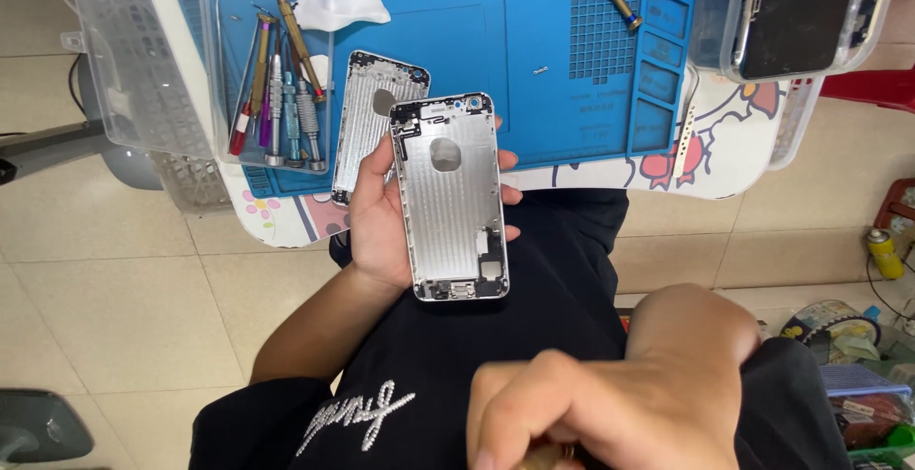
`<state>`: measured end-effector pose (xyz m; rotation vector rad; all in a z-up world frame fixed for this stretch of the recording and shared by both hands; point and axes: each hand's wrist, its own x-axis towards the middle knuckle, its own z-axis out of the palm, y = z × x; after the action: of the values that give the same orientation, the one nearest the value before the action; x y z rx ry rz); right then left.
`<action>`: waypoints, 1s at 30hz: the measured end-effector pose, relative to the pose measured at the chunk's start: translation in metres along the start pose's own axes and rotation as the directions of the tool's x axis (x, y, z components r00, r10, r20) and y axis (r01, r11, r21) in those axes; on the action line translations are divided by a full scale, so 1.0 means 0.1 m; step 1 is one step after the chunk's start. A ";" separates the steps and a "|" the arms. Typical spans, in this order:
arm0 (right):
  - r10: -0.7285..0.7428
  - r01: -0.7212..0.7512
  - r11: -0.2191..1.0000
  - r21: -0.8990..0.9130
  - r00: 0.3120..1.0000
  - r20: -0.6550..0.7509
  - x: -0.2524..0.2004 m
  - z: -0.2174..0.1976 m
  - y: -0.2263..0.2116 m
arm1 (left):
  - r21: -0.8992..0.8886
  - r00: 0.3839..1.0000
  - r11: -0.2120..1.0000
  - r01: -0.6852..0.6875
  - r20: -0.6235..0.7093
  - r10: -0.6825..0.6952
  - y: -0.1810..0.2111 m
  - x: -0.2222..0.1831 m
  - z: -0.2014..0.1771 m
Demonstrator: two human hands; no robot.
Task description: Using a screwdriver and precision tools to disassemble or repair the internal components of a mobile phone.
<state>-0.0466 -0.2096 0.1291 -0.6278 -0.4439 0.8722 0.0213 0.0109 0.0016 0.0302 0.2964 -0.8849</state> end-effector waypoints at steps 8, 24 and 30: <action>-0.409 -0.313 0.436 -0.844 0.767 -0.495 0.02 -0.27 0.07 | 0.185 0.999 0.982 -0.024 -0.026 0.030 -0.10 0.01 0.10; -0.463 -0.337 0.064 -0.939 0.824 -0.327 -0.20 -0.19 -0.01 | 0.447 0.995 0.891 0.077 0.027 -0.100 -0.47 0.03 0.25; -0.503 -0.399 0.094 -0.912 0.771 -0.389 -0.34 -0.19 0.11 | 0.524 0.997 0.850 0.059 0.017 -0.079 -0.59 0.11 0.30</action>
<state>-0.0610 -0.2379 0.1042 -2.2053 -0.3630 -0.0051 -0.0101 -0.0393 0.0327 0.5145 0.0102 -1.0167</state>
